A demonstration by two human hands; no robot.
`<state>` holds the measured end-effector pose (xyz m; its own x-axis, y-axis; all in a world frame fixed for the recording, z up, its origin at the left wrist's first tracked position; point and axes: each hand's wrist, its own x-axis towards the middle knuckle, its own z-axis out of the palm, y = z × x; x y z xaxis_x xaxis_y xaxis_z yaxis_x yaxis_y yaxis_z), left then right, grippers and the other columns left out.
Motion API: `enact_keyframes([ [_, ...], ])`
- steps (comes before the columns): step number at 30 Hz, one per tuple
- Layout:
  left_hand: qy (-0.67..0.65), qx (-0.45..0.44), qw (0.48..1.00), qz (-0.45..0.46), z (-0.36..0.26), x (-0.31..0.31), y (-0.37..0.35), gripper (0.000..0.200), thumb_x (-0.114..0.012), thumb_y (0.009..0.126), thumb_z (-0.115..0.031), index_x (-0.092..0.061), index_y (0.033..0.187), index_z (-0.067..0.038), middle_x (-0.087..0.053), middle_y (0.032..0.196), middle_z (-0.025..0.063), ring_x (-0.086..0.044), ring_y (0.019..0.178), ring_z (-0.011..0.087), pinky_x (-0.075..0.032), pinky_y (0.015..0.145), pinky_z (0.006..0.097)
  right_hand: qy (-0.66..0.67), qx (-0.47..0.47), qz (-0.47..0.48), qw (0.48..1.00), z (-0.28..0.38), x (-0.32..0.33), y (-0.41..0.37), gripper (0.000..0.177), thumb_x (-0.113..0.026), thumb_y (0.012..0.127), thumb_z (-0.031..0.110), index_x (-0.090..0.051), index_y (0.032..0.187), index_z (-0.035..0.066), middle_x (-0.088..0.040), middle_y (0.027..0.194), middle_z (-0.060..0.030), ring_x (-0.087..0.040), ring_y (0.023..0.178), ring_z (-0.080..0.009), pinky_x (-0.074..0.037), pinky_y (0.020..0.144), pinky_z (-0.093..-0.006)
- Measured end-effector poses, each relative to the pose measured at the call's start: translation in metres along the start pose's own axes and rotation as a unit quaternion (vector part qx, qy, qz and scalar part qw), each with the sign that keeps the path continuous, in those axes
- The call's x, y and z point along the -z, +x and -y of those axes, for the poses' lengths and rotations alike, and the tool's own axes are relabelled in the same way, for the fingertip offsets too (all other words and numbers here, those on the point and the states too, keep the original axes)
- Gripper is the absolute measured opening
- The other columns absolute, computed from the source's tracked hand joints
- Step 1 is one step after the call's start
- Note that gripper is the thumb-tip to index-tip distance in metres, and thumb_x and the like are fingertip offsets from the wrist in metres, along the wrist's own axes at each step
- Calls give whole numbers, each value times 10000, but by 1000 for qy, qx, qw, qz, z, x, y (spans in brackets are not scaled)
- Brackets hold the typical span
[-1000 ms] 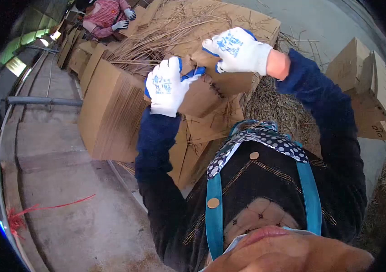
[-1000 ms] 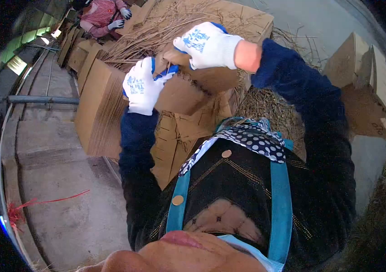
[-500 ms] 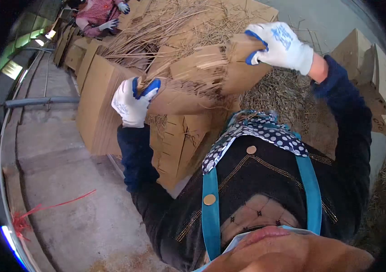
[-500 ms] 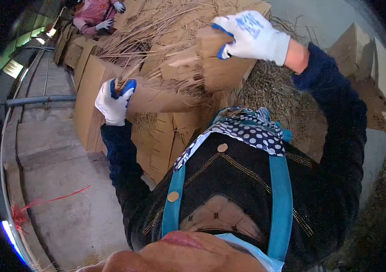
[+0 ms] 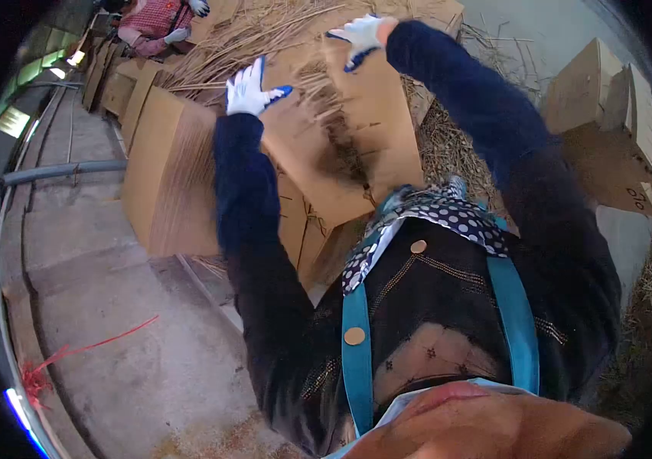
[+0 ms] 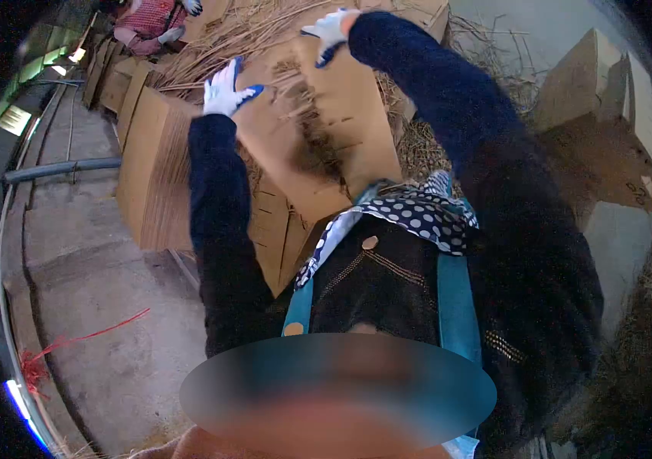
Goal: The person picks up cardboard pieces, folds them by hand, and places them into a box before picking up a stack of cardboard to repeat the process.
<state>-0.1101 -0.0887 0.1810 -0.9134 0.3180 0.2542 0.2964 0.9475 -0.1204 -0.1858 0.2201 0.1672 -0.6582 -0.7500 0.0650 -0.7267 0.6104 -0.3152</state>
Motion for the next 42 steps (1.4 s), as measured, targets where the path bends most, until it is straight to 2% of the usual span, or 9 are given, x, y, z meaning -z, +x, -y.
enact_keyframes([
  [7, -335, 424, 831, -128, -21, -74, -183, 805, -755, 750, -266, -328, 1341, 77, -462, 1313, 212, -453, 1214, 255, -337, 1020, 349, 217, -236, -359, 877, -33, -154, -108, 925, -699, 720, 523, -333, 1286, -111, -566, 1171, -212, -553, 1087, -306, -410, 937, -352],
  [13, -552, 544, 614, -149, -63, -159, -311, 287, -682, 819, -193, -629, 1018, 7, -632, 865, 24, -559, 699, 95, -447, 644, 237, 885, -297, 45, 356, 30, -219, -181, 438, -595, 880, 340, -539, 1205, 51, -612, 1119, -75, -594, 991, -178, -475, 864, -354],
  [21, -388, 413, 815, -124, -149, -146, -259, 601, -726, 775, -292, -491, 1205, 56, -638, 1002, 126, -595, 902, 188, -463, 823, 290, 863, -308, 89, 391, 32, -214, -168, 324, -629, 862, 237, -582, 1124, 52, -643, 1024, -66, -635, 882, -179, -517, 778, -330],
  [27, -505, 512, 694, 32, -153, -87, -231, 728, -746, 723, -364, -459, 1242, 58, -553, 1181, 202, -525, 1090, 233, -422, 905, 327, 852, -263, 26, 453, 49, -197, -172, 321, -621, 863, 220, -595, 1124, 35, -647, 1038, -78, -629, 909, -179, -507, 803, -325],
  [29, -490, 482, 726, -10, -143, -106, -235, 737, -747, 723, -358, -450, 1243, 71, -541, 1193, 203, -518, 1095, 221, -428, 901, 322, 520, -98, -69, 846, 39, -213, -170, 303, -614, 862, 201, -621, 1101, 13, -647, 1063, -81, -620, 944, -152, -488, 832, -292],
  [31, -581, 520, 600, -176, -127, -122, -249, 698, -745, 728, -350, -472, 1218, 67, -561, 1163, 208, -530, 1085, 243, -419, 915, 329, 688, -239, -28, 685, 36, -217, -165, 286, -603, 869, 191, -636, 1082, 4, -647, 1076, -81, -607, 960, -122, -469, 844, -263],
  [33, -322, 550, 751, -172, -96, -127, -279, 727, -737, 726, -382, -460, 1235, 57, -527, 1215, 226, -530, 1097, 311, -408, 935, 348, 462, -51, -95, 880, 32, -219, -169, 305, -590, 874, 162, -606, 1145, 22, -629, 1102, -59, -606, 948, -114, -484, 814, -281],
  [34, -225, 578, 783, -51, -81, -112, -298, 921, -725, 681, -518, -367, 1325, 35, -404, 1345, 243, -416, 1219, 380, -351, 988, 442, 692, -204, -33, 692, 31, -222, -160, 342, -602, 874, 223, -596, 1155, 30, -633, 1081, -47, -608, 930, -117, -481, 800, -272],
  [42, 21, 418, 843, 337, -48, -126, -399, 1234, -680, 559, -709, -150, 1433, -19, -229, 1457, 212, -210, 1338, 387, -211, 1066, 535, 830, -313, 37, 461, 23, -217, -156, 550, -578, 879, 427, -488, 1278, 59, -592, 1159, -56, -580, 995, -143, -472, 820, -290],
])
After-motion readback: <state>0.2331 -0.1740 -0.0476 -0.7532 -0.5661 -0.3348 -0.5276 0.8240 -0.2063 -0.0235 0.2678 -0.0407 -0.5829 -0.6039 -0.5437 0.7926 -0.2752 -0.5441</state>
